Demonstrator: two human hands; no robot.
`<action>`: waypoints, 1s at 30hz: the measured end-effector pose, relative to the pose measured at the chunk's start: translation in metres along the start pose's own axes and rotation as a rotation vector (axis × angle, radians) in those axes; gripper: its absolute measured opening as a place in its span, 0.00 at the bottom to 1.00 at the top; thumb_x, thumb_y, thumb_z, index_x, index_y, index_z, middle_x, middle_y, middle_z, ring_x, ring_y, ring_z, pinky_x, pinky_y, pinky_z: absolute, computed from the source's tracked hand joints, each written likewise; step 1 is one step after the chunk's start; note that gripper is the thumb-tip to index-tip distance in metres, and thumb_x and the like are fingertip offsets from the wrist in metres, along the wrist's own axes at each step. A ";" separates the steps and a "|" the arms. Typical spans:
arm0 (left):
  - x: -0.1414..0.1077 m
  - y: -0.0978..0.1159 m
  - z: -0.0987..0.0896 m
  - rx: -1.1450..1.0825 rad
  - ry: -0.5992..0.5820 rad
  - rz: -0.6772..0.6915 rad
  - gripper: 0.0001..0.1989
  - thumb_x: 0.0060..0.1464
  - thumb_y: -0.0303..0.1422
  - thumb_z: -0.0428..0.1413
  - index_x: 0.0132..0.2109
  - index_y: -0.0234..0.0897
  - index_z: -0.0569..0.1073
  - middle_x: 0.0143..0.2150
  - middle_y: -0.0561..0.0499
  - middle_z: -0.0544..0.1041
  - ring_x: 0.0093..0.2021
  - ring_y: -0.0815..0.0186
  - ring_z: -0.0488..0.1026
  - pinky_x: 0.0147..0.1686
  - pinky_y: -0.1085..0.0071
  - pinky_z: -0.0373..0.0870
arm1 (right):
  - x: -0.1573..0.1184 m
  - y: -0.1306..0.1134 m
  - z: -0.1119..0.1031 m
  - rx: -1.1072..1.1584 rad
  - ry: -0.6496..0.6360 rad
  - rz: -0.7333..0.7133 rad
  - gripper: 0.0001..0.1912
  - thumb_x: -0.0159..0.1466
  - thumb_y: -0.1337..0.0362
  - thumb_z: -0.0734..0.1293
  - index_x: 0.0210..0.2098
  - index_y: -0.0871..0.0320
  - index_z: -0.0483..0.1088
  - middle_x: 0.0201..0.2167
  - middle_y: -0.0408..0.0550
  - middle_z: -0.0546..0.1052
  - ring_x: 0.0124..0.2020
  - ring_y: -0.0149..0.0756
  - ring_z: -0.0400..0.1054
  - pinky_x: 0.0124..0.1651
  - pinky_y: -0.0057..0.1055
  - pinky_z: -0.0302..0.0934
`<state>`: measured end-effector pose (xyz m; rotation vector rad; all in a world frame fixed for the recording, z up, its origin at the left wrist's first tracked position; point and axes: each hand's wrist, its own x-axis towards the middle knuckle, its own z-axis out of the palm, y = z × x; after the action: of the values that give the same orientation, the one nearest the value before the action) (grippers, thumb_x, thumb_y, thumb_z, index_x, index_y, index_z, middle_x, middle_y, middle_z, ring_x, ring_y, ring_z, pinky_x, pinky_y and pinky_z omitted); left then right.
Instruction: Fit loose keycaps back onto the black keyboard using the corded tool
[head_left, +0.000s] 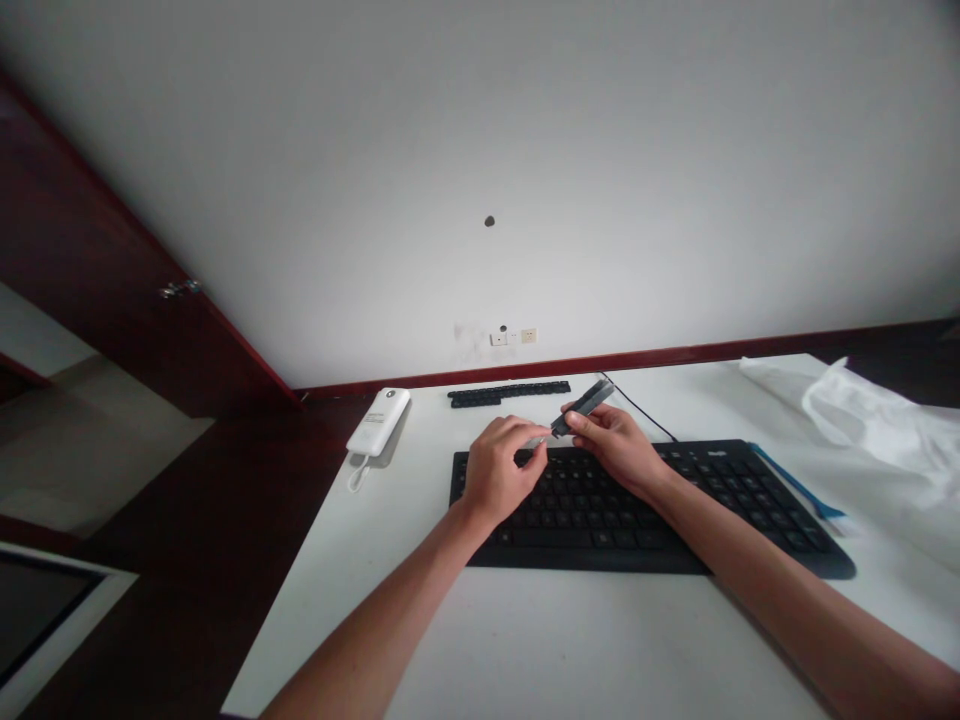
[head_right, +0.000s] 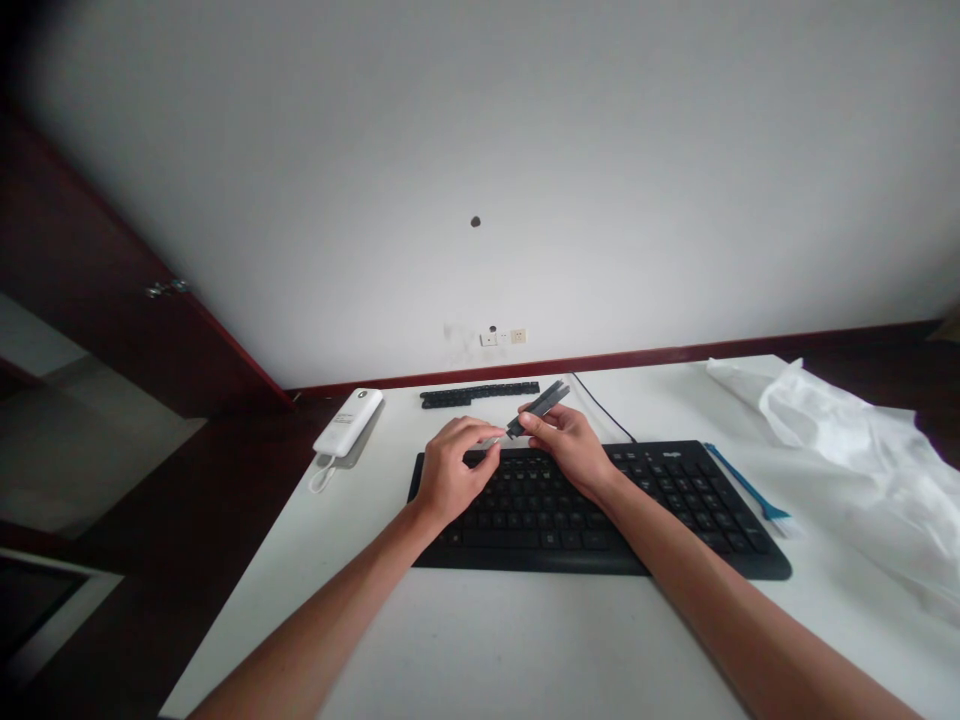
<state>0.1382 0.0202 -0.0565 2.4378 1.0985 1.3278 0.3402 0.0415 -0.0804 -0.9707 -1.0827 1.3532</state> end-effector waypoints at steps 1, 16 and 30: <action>0.000 0.000 0.000 0.005 0.002 0.001 0.09 0.62 0.26 0.57 0.46 0.42 0.79 0.42 0.50 0.82 0.44 0.61 0.78 0.46 0.62 0.76 | 0.000 0.000 0.000 -0.002 0.001 0.000 0.21 0.54 0.49 0.80 0.40 0.56 0.80 0.37 0.48 0.82 0.38 0.39 0.74 0.37 0.32 0.65; 0.000 0.001 -0.001 0.010 0.016 0.002 0.08 0.63 0.27 0.56 0.45 0.42 0.79 0.42 0.50 0.81 0.44 0.62 0.77 0.47 0.63 0.75 | 0.001 0.001 -0.001 -0.009 -0.015 -0.009 0.20 0.55 0.50 0.79 0.41 0.55 0.80 0.38 0.49 0.80 0.40 0.39 0.72 0.38 0.32 0.66; 0.007 -0.010 -0.021 0.156 -0.220 -0.172 0.12 0.66 0.36 0.54 0.34 0.39 0.78 0.33 0.51 0.74 0.39 0.64 0.72 0.40 0.69 0.66 | 0.002 0.006 -0.001 -0.171 0.007 -0.118 0.29 0.64 0.49 0.72 0.59 0.55 0.68 0.48 0.53 0.81 0.48 0.44 0.74 0.50 0.41 0.67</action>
<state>0.1191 0.0274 -0.0439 2.4561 1.3591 0.9303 0.3395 0.0440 -0.0867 -1.0182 -1.2465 1.1751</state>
